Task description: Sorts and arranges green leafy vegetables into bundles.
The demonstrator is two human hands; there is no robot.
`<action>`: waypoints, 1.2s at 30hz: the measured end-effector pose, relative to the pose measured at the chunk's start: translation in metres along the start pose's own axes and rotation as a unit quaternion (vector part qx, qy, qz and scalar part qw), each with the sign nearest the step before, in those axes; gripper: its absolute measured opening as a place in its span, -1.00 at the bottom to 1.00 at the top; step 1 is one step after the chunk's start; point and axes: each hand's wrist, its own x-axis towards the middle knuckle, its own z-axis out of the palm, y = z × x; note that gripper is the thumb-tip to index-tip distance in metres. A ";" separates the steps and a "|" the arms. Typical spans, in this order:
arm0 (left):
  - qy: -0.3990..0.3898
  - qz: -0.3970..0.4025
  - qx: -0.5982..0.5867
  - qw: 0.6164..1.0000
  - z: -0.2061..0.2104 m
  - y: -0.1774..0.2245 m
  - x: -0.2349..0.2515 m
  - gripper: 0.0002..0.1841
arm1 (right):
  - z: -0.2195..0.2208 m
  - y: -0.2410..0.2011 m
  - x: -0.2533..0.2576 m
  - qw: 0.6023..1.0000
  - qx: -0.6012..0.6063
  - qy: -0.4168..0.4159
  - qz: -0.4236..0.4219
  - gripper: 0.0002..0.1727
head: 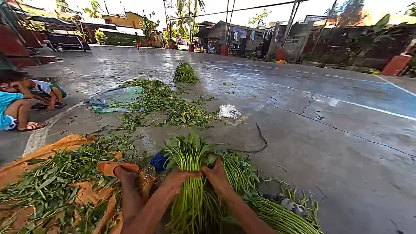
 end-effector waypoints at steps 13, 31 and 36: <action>0.117 -0.096 -0.146 0.978 -0.029 -0.016 0.039 -0.52 | 0.014 0.019 -0.005 0.957 0.262 0.067 0.103 -0.39; -0.120 0.144 -0.147 0.971 -0.031 0.068 -0.003 -0.66 | 0.030 -0.021 -0.026 0.963 -0.211 -0.112 -0.124 -0.03; 0.020 0.063 -0.211 0.975 0.030 0.097 -0.010 -0.66 | 0.009 -0.045 -0.016 0.986 0.063 -0.155 0.011 -0.62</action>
